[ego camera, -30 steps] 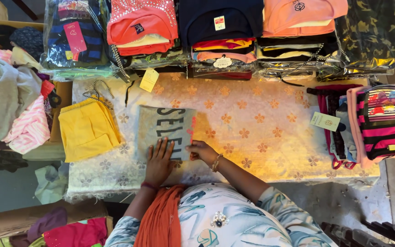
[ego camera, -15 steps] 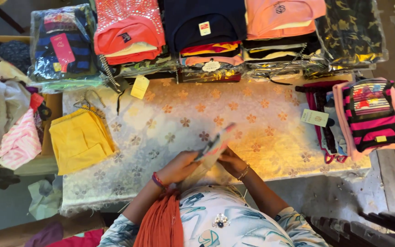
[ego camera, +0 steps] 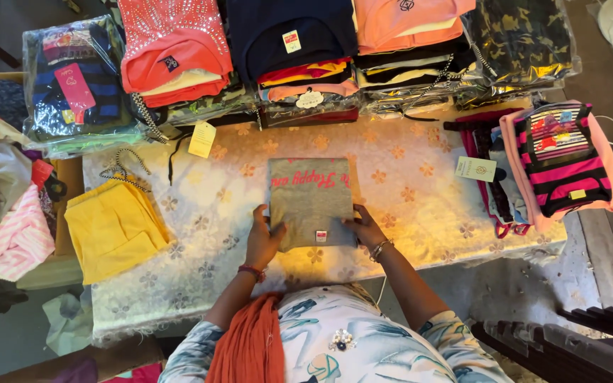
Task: The person folds several garments on a table, including a pink t-shirt, a red top, a yellow top, a striped top, and a grey t-shirt. Each item is smoothed, folded into a compact rectangle, and stacked on the table.
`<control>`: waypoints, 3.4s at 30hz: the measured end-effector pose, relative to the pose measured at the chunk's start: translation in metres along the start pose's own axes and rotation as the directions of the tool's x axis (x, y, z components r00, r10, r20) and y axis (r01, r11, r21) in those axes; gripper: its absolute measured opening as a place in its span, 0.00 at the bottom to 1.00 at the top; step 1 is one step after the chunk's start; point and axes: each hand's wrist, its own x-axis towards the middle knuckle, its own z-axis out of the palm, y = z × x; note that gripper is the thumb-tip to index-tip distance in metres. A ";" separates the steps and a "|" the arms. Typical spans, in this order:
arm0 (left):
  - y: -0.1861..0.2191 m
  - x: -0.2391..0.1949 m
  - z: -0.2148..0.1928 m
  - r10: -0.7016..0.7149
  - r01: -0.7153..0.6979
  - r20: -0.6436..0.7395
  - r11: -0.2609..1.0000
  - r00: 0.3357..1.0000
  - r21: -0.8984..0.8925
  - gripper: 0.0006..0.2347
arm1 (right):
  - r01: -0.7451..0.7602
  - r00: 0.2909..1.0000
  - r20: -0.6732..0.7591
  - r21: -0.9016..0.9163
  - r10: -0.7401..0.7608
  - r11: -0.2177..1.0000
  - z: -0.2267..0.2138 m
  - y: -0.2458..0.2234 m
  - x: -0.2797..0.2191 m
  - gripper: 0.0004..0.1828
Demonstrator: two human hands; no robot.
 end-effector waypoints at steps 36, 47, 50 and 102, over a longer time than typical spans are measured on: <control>0.026 0.037 0.060 0.360 -0.443 0.261 0.666 0.896 0.601 0.30 | 0.350 0.765 0.146 -0.912 -0.627 0.215 0.069 -0.065 -0.013 0.39; 0.047 0.074 0.051 0.360 -0.421 0.239 0.606 0.902 0.675 0.28 | 0.327 0.810 0.197 -0.934 -0.553 0.147 0.058 -0.092 0.014 0.44; 0.043 0.072 0.051 0.347 -0.376 0.190 0.615 0.918 0.693 0.28 | 0.304 0.801 0.161 -0.939 -0.576 0.161 0.053 -0.088 0.013 0.45; -0.080 0.047 0.051 -0.001 0.012 -0.046 0.975 0.999 0.220 0.11 | 0.128 0.952 0.276 0.044 -0.135 0.991 0.043 -0.023 -0.056 0.18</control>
